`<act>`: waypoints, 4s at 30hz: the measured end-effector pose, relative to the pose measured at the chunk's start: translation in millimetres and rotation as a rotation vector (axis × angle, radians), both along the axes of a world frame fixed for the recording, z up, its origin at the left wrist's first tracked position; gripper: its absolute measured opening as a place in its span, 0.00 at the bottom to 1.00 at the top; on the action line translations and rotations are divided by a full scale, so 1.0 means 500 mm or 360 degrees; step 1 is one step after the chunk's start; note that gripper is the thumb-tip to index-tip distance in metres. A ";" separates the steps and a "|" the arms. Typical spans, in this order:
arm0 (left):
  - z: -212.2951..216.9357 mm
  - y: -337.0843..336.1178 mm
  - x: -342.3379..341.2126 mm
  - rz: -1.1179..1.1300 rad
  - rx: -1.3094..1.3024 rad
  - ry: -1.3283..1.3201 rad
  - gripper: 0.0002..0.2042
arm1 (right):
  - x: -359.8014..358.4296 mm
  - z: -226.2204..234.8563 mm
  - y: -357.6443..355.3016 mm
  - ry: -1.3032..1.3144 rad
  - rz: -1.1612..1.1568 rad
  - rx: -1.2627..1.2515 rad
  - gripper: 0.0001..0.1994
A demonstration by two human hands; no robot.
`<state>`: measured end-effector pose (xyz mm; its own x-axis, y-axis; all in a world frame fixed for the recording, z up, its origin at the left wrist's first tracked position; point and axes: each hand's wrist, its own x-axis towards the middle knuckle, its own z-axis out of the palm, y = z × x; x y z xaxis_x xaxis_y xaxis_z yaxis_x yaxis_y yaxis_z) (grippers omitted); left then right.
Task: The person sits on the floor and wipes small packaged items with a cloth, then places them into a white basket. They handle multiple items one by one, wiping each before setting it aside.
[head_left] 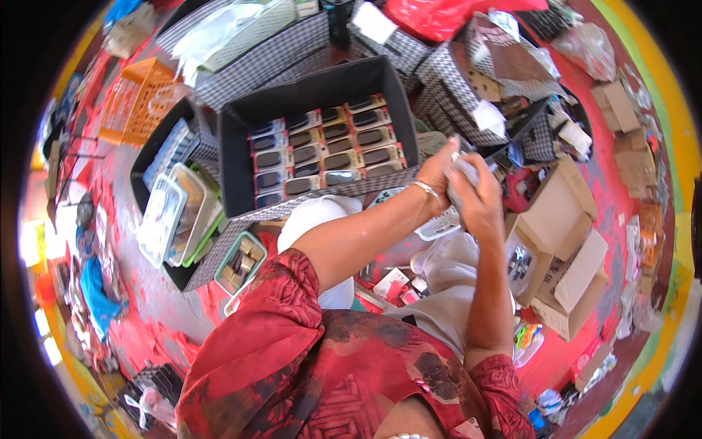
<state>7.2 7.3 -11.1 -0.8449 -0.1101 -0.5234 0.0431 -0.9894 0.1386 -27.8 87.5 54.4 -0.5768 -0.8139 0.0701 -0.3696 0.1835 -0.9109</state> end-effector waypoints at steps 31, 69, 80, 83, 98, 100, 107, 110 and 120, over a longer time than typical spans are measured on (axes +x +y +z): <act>0.033 -0.128 0.038 0.0163 -0.0438 0.0173 0.09 | -0.067 -0.154 0.063 -0.0128 0.0352 0.1012 0.17; 0.044 -0.110 0.034 0.0452 -0.1547 -0.0303 0.13 | 0.127 -0.674 0.272 0.0022 -0.0114 0.1841 0.08; 0.066 -0.040 0.071 0.0012 -0.1062 -0.0530 0.17 | 0.133 -0.830 0.210 0.0139 -0.0966 0.0676 0.15; 0.049 0.011 0.080 -0.0270 -0.1113 -0.0726 0.18 | 0.146 -0.833 0.206 0.0321 -0.0736 0.0988 0.16; 0.069 0.065 0.078 -0.0316 -0.1671 0.0353 0.20 | 0.031 -0.280 0.090 0.0059 0.0863 0.1889 0.15; 0.089 0.042 0.083 -0.0309 -0.1652 0.0486 0.22 | -0.039 -0.180 0.085 0.0178 0.0655 0.1839 0.15; 0.143 -0.029 0.140 -0.0444 -0.0802 0.1253 0.22 | -0.071 0.021 -0.156 0.0704 0.0355 0.1020 0.14; 0.145 -0.062 0.154 -0.0381 -0.0441 0.1300 0.22 | 0.004 -0.035 -0.308 0.1450 0.0732 0.0751 0.16; 0.144 -0.123 0.165 -0.0200 -0.0358 0.1267 0.24 | 0.123 -0.341 -0.494 0.1986 0.1524 0.0869 0.04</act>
